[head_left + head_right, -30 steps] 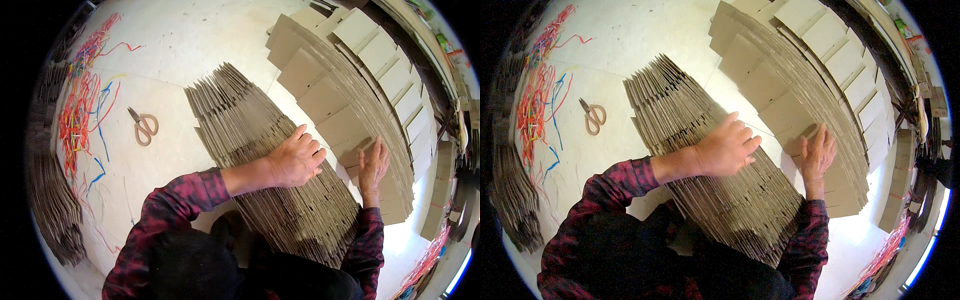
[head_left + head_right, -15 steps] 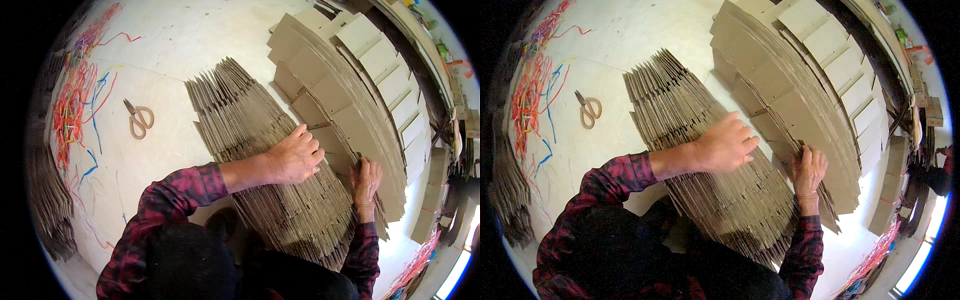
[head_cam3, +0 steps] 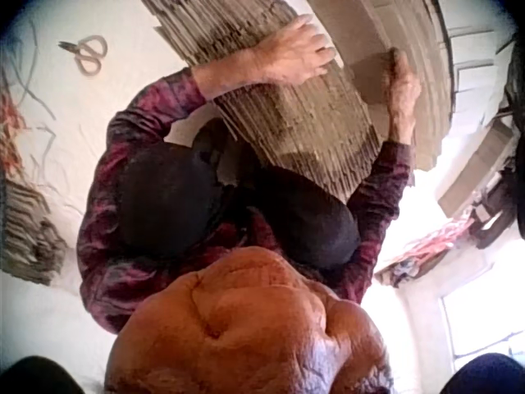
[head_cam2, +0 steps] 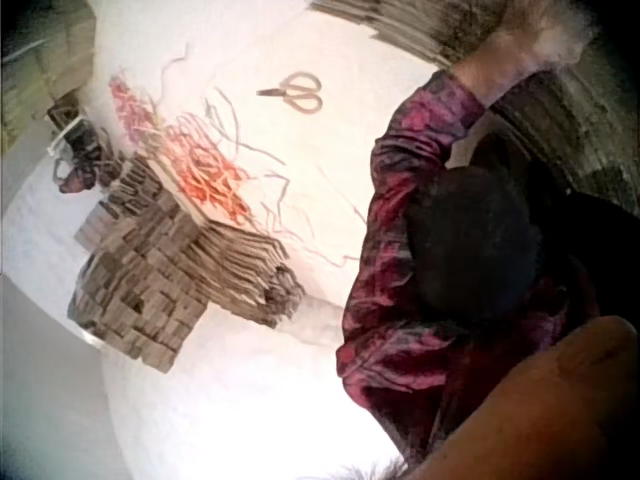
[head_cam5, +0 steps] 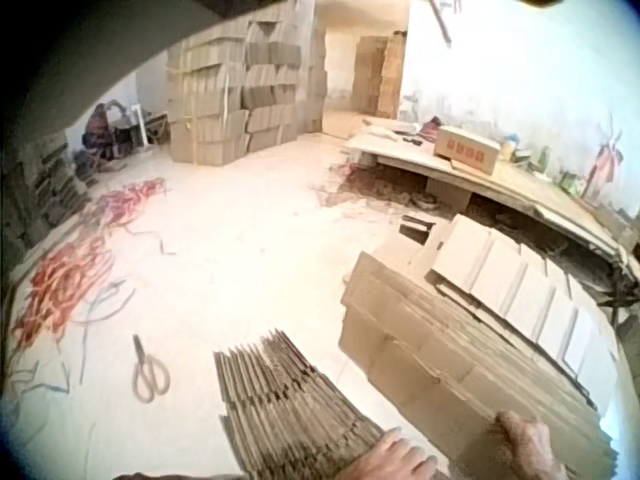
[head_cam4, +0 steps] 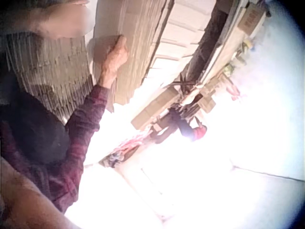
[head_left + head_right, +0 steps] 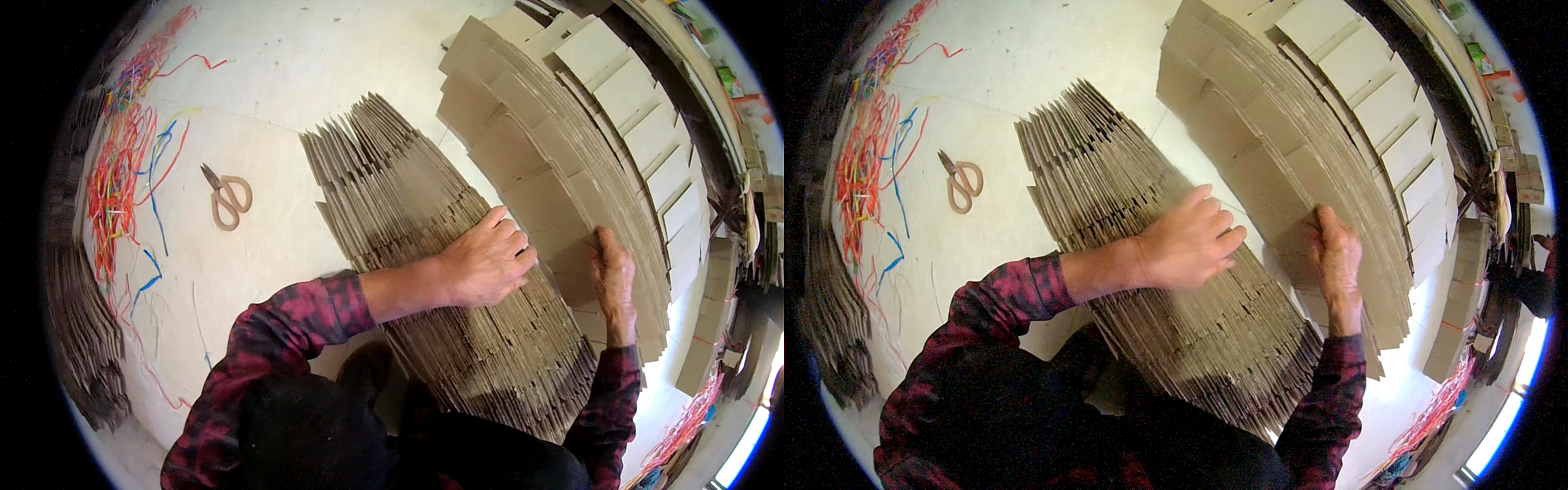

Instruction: The person sits on the floor and ties plastic strips around stacks of cardboard pieces. They use scissors to cut the strips and then wrap and knot them around the cardboard bundles to secure them.

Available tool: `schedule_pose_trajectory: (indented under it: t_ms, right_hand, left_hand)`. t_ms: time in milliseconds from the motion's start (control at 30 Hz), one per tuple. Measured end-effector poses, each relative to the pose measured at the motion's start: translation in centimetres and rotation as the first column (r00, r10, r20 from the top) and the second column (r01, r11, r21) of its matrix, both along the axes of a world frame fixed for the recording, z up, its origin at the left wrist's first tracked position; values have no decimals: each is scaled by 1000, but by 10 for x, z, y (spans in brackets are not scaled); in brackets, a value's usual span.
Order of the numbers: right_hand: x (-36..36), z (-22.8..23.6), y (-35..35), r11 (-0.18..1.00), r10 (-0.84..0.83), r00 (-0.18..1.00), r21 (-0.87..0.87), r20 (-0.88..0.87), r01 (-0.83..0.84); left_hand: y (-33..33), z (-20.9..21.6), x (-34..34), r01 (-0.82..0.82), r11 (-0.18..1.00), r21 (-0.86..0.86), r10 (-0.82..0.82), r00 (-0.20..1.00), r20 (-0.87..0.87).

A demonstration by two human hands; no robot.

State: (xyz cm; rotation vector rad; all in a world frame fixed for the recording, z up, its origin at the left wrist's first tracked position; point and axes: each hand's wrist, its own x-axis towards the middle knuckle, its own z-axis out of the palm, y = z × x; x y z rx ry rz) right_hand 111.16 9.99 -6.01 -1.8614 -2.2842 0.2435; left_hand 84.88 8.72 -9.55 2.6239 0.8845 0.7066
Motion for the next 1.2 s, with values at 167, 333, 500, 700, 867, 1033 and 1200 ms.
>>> schedule_pose_trajectory:
  t_ms: [167,333,500,700,867,1033,1200]
  right_hand:
    - [28,-9,0,993,-52,992,109,117,39]
    - [31,-30,3,955,-28,997,298,79,3]
    - [28,-24,-5,987,-56,991,159,123,36]
    - [24,-24,-16,955,49,997,296,-53,-31]
    - [26,-17,-13,1000,1,999,1,-36,-1]
    - [-17,7,-23,994,26,993,-98,-119,-38]
    - [-68,-5,-19,972,136,976,-168,-167,-164]
  left_hand:
    - [1,3,2,-5,1000,18,5,1000,1]
    - [1,4,0,-6,1000,18,5,1000,24]
    - [-1,4,0,-9,1000,7,9,999,52]
    - [-2,4,-3,-2,1000,9,2,1000,-24]
    - [-1,1,-2,2,998,58,0,999,-34]
    - [-2,2,-3,21,1000,5,-21,1000,11]
    - [-3,8,-7,38,998,-45,-36,999,28]
